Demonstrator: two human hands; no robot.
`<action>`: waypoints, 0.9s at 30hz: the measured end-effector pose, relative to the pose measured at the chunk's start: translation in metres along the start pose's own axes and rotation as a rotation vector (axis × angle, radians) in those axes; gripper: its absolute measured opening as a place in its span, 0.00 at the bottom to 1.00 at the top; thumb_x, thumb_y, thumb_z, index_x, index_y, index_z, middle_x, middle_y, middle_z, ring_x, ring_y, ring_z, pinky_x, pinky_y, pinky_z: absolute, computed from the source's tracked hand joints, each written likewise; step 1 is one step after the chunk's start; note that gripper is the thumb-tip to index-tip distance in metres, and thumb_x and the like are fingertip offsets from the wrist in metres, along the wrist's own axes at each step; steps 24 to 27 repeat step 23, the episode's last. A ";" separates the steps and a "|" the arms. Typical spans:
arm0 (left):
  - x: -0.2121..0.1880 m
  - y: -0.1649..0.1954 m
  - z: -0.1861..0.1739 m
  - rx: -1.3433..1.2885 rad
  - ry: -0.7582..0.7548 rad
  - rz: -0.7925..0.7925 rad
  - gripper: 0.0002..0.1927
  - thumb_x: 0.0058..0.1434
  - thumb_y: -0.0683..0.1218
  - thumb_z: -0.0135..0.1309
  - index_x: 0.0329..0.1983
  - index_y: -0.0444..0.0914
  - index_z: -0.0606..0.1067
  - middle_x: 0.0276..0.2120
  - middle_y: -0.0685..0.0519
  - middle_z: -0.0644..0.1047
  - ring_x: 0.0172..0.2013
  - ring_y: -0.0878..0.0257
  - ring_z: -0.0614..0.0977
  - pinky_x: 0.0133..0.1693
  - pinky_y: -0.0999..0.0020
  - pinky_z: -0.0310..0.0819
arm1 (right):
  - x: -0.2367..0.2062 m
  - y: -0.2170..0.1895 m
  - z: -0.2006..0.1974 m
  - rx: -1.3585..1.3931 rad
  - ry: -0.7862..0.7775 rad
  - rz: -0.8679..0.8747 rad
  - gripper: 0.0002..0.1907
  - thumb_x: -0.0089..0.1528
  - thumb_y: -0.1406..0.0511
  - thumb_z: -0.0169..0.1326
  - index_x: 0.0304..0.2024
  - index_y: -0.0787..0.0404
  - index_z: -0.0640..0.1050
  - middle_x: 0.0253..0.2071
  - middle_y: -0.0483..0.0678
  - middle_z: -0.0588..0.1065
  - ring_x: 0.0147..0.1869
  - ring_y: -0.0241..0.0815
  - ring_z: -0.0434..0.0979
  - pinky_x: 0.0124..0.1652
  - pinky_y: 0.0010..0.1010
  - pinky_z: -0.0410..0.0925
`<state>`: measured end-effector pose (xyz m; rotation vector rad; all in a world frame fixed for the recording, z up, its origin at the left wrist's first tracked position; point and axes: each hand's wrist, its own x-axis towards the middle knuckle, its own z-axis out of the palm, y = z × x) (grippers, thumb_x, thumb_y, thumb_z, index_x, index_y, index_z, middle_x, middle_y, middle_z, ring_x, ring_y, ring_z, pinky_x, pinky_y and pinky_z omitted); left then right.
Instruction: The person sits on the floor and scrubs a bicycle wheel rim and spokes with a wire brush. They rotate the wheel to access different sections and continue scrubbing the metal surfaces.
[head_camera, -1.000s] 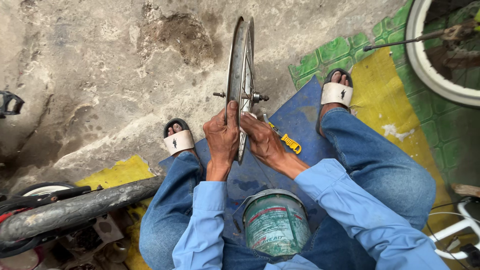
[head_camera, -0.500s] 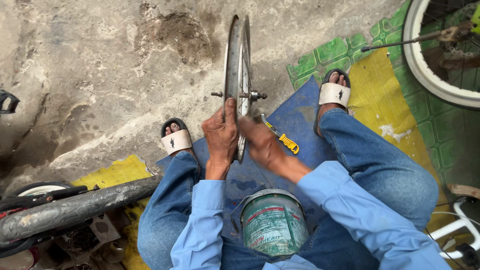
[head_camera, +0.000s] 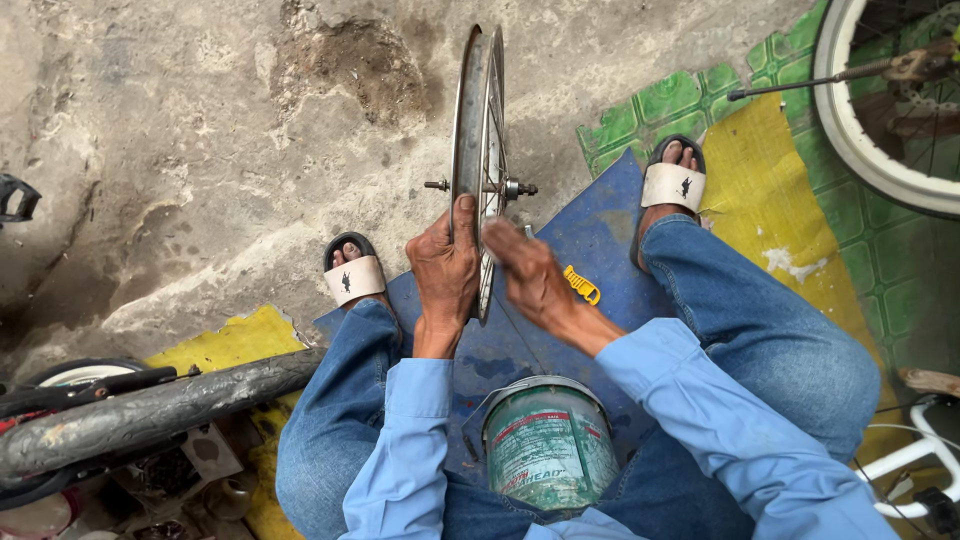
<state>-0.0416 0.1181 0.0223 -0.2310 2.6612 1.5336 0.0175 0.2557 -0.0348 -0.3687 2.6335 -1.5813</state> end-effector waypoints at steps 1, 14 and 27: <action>0.001 0.000 0.002 0.000 -0.009 -0.001 0.25 0.75 0.54 0.48 0.25 0.33 0.73 0.14 0.47 0.65 0.17 0.65 0.63 0.24 0.60 0.58 | -0.002 0.003 0.002 -0.007 0.013 0.013 0.28 0.55 0.81 0.45 0.60 0.72 0.74 0.61 0.66 0.72 0.71 0.61 0.70 0.70 0.45 0.64; 0.001 0.006 -0.001 -0.034 0.015 -0.004 0.26 0.75 0.56 0.47 0.28 0.33 0.75 0.14 0.48 0.65 0.19 0.65 0.62 0.24 0.61 0.59 | -0.020 0.010 0.002 -0.015 -0.042 -0.063 0.29 0.56 0.81 0.45 0.61 0.67 0.74 0.65 0.63 0.73 0.72 0.59 0.71 0.68 0.44 0.65; 0.021 -0.016 0.033 -0.080 0.038 -0.094 0.27 0.74 0.57 0.49 0.25 0.34 0.74 0.14 0.51 0.64 0.20 0.68 0.62 0.23 0.62 0.56 | -0.024 0.006 -0.004 0.048 -0.050 0.092 0.32 0.60 0.80 0.41 0.67 0.62 0.71 0.67 0.60 0.72 0.71 0.53 0.73 0.67 0.39 0.67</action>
